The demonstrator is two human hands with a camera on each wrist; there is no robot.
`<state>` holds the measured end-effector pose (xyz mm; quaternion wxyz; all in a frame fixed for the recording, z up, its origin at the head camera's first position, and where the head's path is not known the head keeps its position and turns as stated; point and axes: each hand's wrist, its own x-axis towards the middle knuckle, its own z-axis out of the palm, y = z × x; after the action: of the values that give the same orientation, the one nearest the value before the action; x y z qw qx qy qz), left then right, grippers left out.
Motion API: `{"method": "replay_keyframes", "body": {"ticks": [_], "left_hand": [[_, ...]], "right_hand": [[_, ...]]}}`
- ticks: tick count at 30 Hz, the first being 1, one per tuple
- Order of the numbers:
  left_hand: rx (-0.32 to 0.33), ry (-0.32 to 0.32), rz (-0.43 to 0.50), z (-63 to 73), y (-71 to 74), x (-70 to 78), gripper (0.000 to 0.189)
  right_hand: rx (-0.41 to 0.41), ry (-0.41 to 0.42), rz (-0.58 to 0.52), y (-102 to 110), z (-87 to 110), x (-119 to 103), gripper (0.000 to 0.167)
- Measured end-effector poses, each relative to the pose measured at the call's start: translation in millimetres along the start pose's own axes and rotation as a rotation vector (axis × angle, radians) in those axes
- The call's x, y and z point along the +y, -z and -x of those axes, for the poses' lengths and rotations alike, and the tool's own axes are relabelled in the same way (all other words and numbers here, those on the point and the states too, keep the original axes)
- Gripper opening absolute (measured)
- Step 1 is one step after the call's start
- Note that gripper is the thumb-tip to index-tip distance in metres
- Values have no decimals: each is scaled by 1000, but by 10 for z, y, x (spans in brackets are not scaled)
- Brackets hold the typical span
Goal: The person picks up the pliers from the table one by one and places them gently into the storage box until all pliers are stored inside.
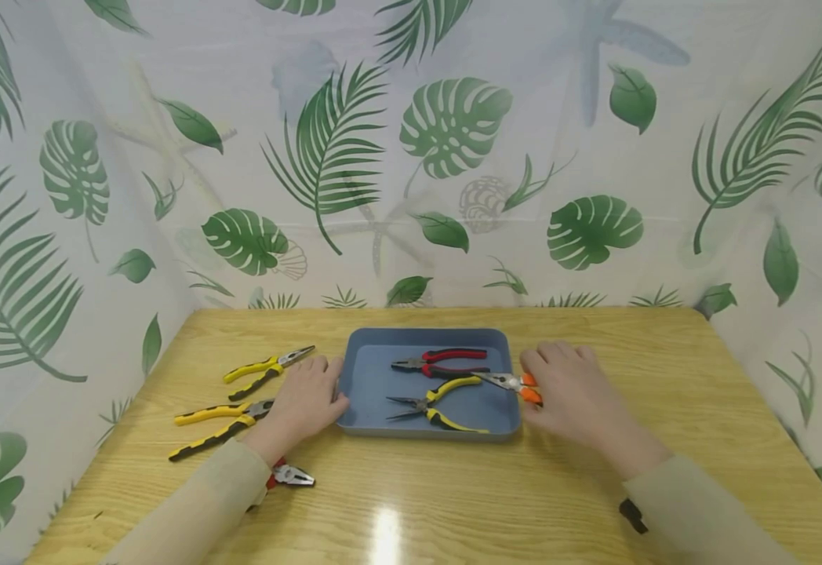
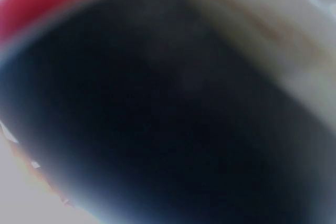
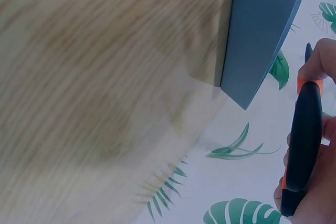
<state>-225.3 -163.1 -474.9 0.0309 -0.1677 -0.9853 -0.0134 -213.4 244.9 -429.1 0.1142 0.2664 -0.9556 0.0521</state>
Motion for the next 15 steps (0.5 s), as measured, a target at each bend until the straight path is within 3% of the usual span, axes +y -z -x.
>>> {"method": "replay_keyframes", "body": {"ticks": [15], "left_hand": [[-10,7,-6,-9,-9,-3,44]], "right_hand": [[-50,36,3,-31,-184,-81,38]]}}
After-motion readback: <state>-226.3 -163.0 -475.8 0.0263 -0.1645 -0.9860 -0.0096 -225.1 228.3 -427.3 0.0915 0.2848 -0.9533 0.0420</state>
